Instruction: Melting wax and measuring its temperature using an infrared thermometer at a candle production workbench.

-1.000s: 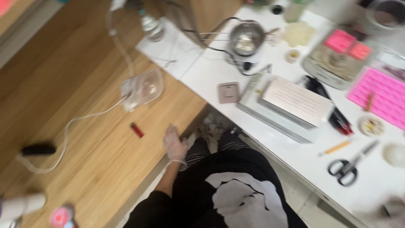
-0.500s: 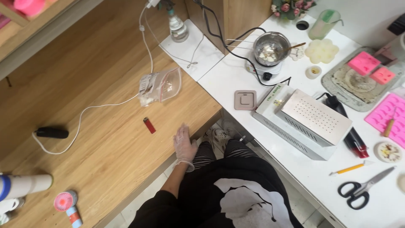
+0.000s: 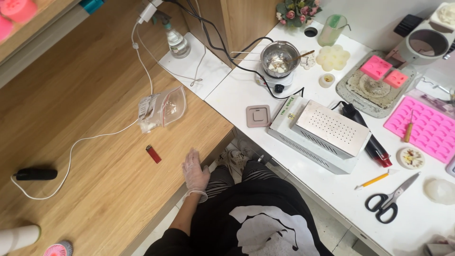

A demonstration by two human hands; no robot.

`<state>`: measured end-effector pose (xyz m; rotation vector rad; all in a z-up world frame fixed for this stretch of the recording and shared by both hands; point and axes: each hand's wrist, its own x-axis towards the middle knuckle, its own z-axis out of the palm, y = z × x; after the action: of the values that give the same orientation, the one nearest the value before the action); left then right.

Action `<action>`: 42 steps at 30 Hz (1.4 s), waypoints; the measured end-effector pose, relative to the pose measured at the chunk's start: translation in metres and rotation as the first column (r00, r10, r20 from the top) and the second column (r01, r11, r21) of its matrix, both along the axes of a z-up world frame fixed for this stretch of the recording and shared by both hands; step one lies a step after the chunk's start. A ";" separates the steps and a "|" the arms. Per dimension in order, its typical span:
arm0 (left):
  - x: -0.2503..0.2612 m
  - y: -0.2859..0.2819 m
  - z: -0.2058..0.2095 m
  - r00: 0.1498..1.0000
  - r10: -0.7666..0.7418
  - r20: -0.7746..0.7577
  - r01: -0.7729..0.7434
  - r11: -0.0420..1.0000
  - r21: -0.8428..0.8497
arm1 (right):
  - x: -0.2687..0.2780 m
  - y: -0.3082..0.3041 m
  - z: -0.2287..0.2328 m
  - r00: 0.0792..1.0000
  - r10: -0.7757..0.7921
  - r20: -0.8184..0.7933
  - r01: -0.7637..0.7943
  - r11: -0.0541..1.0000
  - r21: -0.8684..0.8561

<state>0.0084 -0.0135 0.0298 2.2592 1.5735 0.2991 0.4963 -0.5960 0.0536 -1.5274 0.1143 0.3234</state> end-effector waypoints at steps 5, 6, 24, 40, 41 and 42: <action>0.002 0.000 -0.001 0.999 0.008 0.041 -0.010 1.000 0.029 | -0.018 -0.002 -0.005 1.000 -0.027 -0.007 0.027 1.000 0.014; 0.004 -0.001 0.000 0.999 0.026 0.023 -0.027 0.999 0.019 | -0.019 -0.004 -0.005 0.999 -0.033 -0.006 0.033 0.999 0.014; 0.003 -0.006 0.003 1.000 0.014 -0.018 -0.014 1.000 0.014 | 0.050 0.072 -0.081 0.993 -0.111 -0.036 0.113 0.993 0.034; -0.016 0.019 -0.050 0.983 -0.138 -0.125 0.157 0.975 0.157 | -0.046 0.005 -0.009 0.782 -0.613 -0.110 0.610 0.790 -0.061; -0.010 0.019 -0.039 0.978 -0.163 -0.130 0.182 0.971 0.155 | -0.049 0.005 -0.001 0.766 -0.633 -0.114 0.630 0.774 -0.065; -0.005 0.018 -0.029 0.971 -0.139 -0.192 0.152 0.987 0.056 | -0.049 0.008 0.007 0.767 -0.630 -0.122 0.627 0.776 -0.067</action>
<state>0.0030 0.0044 0.0004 2.5063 1.4952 0.1050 0.4470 -0.5881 0.0607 -1.3958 0.7318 -0.1187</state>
